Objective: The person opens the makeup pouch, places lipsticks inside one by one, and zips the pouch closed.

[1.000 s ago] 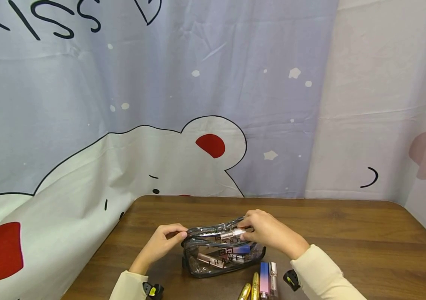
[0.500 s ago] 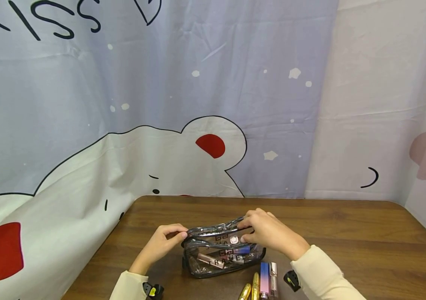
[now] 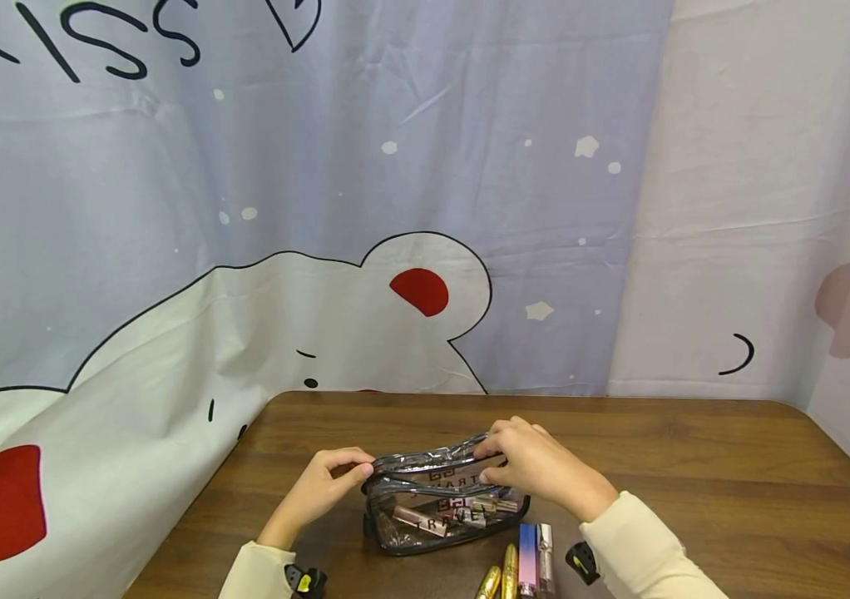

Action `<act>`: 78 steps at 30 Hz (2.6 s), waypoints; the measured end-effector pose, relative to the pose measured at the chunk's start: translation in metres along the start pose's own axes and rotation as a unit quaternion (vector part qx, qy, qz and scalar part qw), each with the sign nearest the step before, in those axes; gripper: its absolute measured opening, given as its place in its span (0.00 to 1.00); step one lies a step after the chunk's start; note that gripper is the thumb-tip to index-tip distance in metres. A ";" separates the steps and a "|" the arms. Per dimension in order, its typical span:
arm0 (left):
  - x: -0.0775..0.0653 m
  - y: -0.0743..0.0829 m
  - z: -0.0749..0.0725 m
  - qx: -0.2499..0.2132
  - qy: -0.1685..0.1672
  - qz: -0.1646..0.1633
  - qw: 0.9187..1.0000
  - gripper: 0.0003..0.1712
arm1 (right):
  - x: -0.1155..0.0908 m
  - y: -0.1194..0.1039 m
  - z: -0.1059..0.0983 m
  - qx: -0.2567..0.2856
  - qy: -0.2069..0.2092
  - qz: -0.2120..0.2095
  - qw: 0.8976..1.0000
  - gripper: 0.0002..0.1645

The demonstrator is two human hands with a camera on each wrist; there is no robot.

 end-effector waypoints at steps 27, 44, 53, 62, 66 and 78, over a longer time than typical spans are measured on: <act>0.001 -0.007 -0.001 0.001 0.001 -0.010 1.000 0.08 | -0.005 0.000 -0.003 -0.015 0.077 -0.010 0.997 0.07; 0.000 -0.002 0.000 0.007 -0.003 0.011 1.000 0.10 | -0.020 0.003 -0.011 -0.045 0.104 0.036 0.993 0.12; 0.000 -0.002 -0.001 0.004 -0.003 0.010 1.000 0.09 | -0.036 0.000 -0.016 -0.063 0.168 0.039 0.983 0.16; 0.000 -0.004 -0.001 0.003 -0.002 0.016 1.000 0.09 | -0.052 -0.001 -0.014 -0.070 0.210 0.040 0.974 0.16; 0.001 -0.005 -0.001 0.003 -0.001 0.012 1.000 0.08 | -0.060 0.001 -0.008 -0.061 0.234 0.031 0.970 0.16; 0.001 -0.006 -0.001 0.003 -0.001 0.005 1.000 0.09 | -0.087 0.012 0.017 -0.048 0.196 0.099 0.975 0.16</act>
Point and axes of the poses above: each hand's wrist, its own x-axis towards the middle knuckle, its own z-axis out of the palm, y = z × x, the point moved 4 cm from there along x, towards the middle knuckle, and after that the axes turned 15 degrees about -x, right-handed, at the moved point
